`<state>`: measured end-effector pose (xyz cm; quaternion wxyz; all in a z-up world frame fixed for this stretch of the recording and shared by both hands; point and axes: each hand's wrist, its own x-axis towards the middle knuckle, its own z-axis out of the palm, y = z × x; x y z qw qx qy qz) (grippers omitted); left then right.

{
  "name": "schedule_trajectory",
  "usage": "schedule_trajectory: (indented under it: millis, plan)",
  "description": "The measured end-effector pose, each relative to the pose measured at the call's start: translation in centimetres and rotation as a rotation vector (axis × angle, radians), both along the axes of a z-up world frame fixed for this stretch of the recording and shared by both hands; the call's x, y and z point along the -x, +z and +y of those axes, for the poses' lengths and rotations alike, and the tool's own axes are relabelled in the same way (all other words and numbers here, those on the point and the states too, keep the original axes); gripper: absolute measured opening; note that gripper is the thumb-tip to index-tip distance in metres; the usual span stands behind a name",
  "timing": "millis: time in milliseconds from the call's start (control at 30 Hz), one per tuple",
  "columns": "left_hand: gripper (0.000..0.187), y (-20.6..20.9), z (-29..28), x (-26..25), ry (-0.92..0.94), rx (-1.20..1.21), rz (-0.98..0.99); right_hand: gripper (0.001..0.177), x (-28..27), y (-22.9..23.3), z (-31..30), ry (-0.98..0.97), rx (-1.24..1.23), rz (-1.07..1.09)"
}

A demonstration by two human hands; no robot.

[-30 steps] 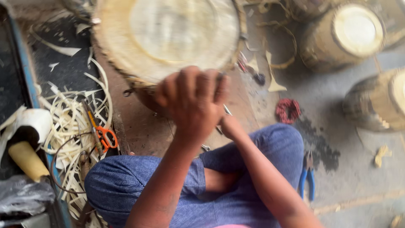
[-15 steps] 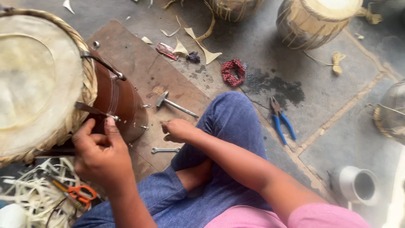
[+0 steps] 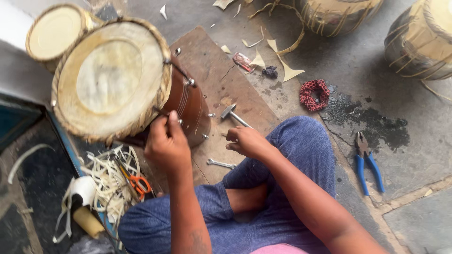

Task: The person repairs drums by using a wrench and pliers to tighten fasteners on the drum shells, hammer small components, and pull wire or cord through the drum heads while sitting on the floor among several drum instruments and tools.

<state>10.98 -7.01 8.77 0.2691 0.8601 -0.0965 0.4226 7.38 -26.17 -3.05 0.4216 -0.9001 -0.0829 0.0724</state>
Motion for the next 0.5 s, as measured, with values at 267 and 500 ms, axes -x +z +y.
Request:
schedule_trajectory:
  millis: [267,500]
  plan:
    - [0.014,3.5,-2.6,1.4,-0.117,0.050,-0.013,0.025,3.2,2.3,-5.3,-0.172,-0.324,0.125]
    - [0.015,5.1,-6.6,3.6,-0.663,0.593,0.770,0.024,8.4,2.3,-9.7,-0.248,-0.804,0.154]
